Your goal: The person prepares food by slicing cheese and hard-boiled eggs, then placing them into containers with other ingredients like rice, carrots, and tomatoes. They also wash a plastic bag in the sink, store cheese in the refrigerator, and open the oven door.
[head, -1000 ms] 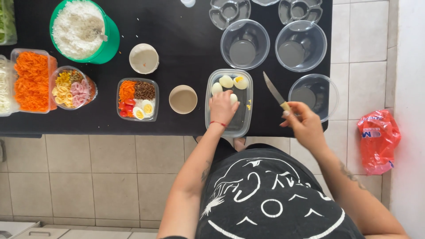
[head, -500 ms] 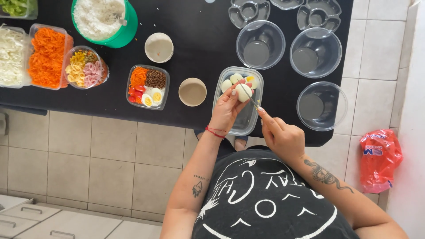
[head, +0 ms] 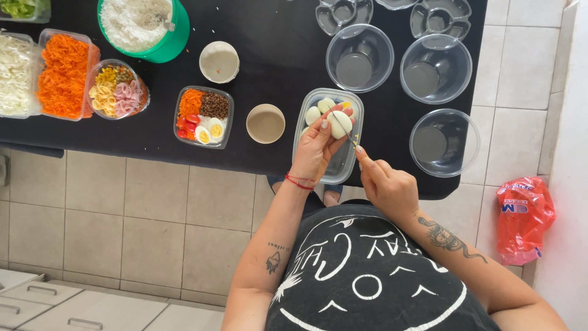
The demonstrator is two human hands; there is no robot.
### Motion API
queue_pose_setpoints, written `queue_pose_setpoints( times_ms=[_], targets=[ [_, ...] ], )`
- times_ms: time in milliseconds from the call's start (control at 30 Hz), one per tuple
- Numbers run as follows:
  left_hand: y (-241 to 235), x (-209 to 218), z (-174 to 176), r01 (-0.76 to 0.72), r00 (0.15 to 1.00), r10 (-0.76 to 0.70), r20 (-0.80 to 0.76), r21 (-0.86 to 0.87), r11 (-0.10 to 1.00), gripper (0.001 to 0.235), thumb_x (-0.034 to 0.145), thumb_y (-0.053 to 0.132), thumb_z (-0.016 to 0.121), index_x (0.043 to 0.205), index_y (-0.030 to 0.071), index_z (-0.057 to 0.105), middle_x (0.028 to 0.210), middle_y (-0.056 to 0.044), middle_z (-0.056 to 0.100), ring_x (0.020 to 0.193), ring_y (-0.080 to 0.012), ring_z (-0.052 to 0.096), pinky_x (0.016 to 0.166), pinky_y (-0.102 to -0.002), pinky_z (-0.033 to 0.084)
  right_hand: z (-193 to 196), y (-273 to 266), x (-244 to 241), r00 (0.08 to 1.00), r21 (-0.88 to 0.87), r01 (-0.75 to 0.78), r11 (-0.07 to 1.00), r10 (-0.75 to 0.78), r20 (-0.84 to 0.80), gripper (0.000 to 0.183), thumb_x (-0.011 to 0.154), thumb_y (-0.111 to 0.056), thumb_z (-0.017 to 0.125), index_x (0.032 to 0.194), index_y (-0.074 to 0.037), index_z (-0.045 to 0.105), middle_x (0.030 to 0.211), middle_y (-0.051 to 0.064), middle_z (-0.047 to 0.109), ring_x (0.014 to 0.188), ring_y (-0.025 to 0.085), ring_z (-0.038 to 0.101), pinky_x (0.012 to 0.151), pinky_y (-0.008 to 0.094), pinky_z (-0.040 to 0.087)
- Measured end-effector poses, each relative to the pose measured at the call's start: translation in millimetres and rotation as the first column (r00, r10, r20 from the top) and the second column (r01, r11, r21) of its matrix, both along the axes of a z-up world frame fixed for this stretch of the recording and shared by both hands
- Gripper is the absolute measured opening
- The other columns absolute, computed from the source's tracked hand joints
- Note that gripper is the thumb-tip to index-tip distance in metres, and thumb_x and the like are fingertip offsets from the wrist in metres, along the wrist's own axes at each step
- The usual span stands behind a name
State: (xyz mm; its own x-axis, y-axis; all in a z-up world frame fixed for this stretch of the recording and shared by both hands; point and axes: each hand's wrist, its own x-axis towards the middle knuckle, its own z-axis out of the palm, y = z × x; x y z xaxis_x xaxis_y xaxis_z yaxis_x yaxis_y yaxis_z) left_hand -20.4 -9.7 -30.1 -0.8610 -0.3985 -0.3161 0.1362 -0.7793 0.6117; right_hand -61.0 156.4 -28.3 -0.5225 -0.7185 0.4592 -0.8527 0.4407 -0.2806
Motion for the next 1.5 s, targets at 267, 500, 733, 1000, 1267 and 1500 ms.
queue_pose_setpoints(
  times_ms=[267,500,733,1000,1267,1500],
  targets=[
    [-1,2,5,0.014,1.0,-0.014,-0.009,-0.071,0.997,0.039,0.098,0.02,0.049,0.135,0.006,0.046,0.127,-0.018,0.055,0.117,-0.0301,0.053,0.095,-0.036,0.05,-2,1,0,0.999,-0.004,-0.011,1.0,0.011,0.046,0.032,0.085,-0.011,0.061,0.116,-0.015,0.068,0.061,-0.001,0.061,0.034,0.014,0.049,0.038,0.024,0.04],
    [0,5,5,0.031,0.997,-0.035,-0.066,-0.064,0.997,0.041,0.099,0.02,0.047,0.137,0.006,0.043,0.133,-0.018,0.051,0.122,-0.0308,0.048,0.098,-0.037,0.047,0,0,-2,0.998,0.025,-0.026,0.999,0.025,0.065,0.026,0.086,-0.013,0.06,0.111,-0.014,0.068,0.058,-0.001,0.059,0.033,0.013,0.048,0.037,0.024,0.039],
    [0,4,4,0.046,0.994,-0.045,-0.1,0.009,0.999,0.042,0.099,0.02,0.046,0.138,0.005,0.042,0.135,-0.019,0.048,0.123,-0.0318,0.047,0.1,-0.038,0.045,3,-1,-4,0.999,0.077,-0.034,0.996,0.033,0.012,0.024,0.087,-0.014,0.06,0.109,-0.014,0.068,0.057,-0.002,0.057,0.033,0.013,0.048,0.037,0.024,0.039],
    [1,-2,3,-0.005,0.998,0.012,-0.057,0.128,0.992,0.04,0.096,0.02,0.056,0.131,0.003,0.05,0.127,-0.022,0.053,0.116,-0.0354,0.053,0.099,-0.038,0.047,9,0,-6,0.995,0.106,-0.023,0.994,0.012,0.102,0.033,0.088,-0.017,0.058,0.12,-0.018,0.064,0.053,-0.003,0.054,0.033,0.012,0.048,0.036,0.021,0.038],
    [6,-4,0,-0.089,0.992,0.08,0.099,0.088,0.992,0.037,0.089,0.011,0.063,0.124,0.002,0.055,0.117,-0.022,0.059,0.106,-0.0379,0.058,0.089,-0.039,0.053,13,2,-7,0.988,0.132,-0.034,0.991,0.013,0.154,0.031,0.089,-0.021,0.057,0.12,-0.02,0.064,0.051,-0.002,0.053,0.033,0.012,0.048,0.035,0.021,0.039],
    [4,-4,-10,-0.096,0.991,0.073,0.111,0.211,0.973,0.038,0.097,0.029,0.052,0.125,0.004,0.053,0.121,-0.022,0.057,0.108,-0.0375,0.057,0.089,-0.041,0.053,16,-2,-7,0.967,0.171,-0.027,0.985,-0.017,0.255,0.034,0.09,-0.023,0.056,0.124,-0.023,0.061,0.056,0.001,0.059,0.037,0.016,0.055,0.037,0.024,0.042]
  ],
)
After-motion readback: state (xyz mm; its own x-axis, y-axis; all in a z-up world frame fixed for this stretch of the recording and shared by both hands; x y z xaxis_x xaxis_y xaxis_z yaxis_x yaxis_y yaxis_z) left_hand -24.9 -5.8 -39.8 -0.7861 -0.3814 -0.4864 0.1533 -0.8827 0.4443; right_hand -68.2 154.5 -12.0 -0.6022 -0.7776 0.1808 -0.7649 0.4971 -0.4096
